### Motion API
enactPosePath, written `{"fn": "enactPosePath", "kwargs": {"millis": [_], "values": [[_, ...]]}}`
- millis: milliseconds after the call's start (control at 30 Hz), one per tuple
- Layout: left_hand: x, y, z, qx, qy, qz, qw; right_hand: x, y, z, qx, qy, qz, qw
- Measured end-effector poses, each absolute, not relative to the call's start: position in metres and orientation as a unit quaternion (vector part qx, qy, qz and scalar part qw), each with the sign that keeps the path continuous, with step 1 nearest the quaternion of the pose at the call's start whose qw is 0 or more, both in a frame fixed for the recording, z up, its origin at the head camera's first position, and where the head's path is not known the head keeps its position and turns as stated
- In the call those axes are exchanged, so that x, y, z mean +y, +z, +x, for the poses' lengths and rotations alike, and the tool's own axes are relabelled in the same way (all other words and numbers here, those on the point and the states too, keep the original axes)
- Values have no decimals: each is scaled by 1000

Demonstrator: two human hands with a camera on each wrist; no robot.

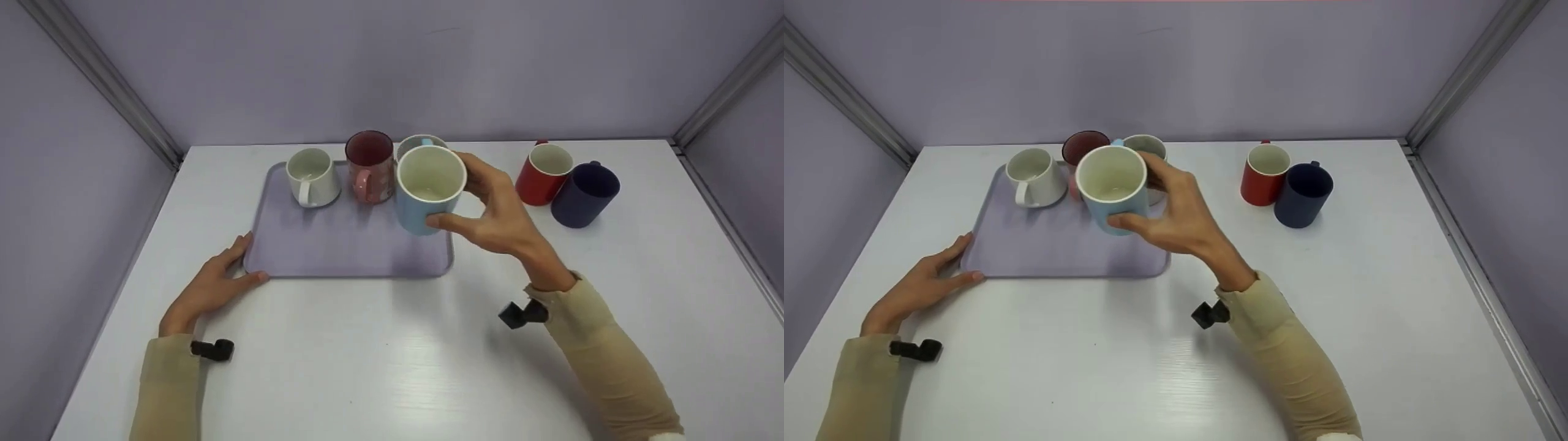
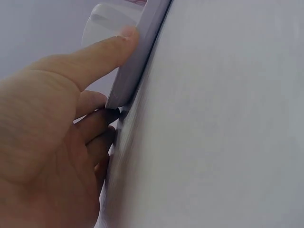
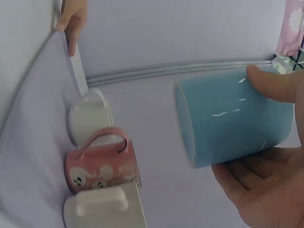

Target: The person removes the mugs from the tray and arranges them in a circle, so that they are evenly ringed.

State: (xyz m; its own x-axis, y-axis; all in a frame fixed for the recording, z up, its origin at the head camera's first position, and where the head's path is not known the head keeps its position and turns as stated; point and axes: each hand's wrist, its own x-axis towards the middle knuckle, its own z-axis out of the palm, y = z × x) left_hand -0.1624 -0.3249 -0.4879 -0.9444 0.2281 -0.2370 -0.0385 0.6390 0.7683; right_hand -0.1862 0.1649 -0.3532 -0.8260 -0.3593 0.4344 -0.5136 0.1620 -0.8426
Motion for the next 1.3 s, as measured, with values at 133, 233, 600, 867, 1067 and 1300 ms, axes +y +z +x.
{"fn": "enactPosePath", "kwargs": {"millis": [133,233,600,867,1067,1300], "values": [[-325,-489,-162,891,424,51,156,198,-367,-189,-766,584,258,70],[-325,-489,-163,889,428,54,154,220,-379,-191,-775,583,234,69],[-327,-488,-162,888,430,55,155,270,-430,-196,-809,555,194,15],[-324,-489,-164,887,431,58,153,296,-449,-199,-814,554,175,-11],[-325,-490,-164,889,429,62,150,310,-456,-202,-826,542,157,-21],[-325,-490,-165,893,420,62,148,317,-461,-202,-821,549,157,-27]]}}
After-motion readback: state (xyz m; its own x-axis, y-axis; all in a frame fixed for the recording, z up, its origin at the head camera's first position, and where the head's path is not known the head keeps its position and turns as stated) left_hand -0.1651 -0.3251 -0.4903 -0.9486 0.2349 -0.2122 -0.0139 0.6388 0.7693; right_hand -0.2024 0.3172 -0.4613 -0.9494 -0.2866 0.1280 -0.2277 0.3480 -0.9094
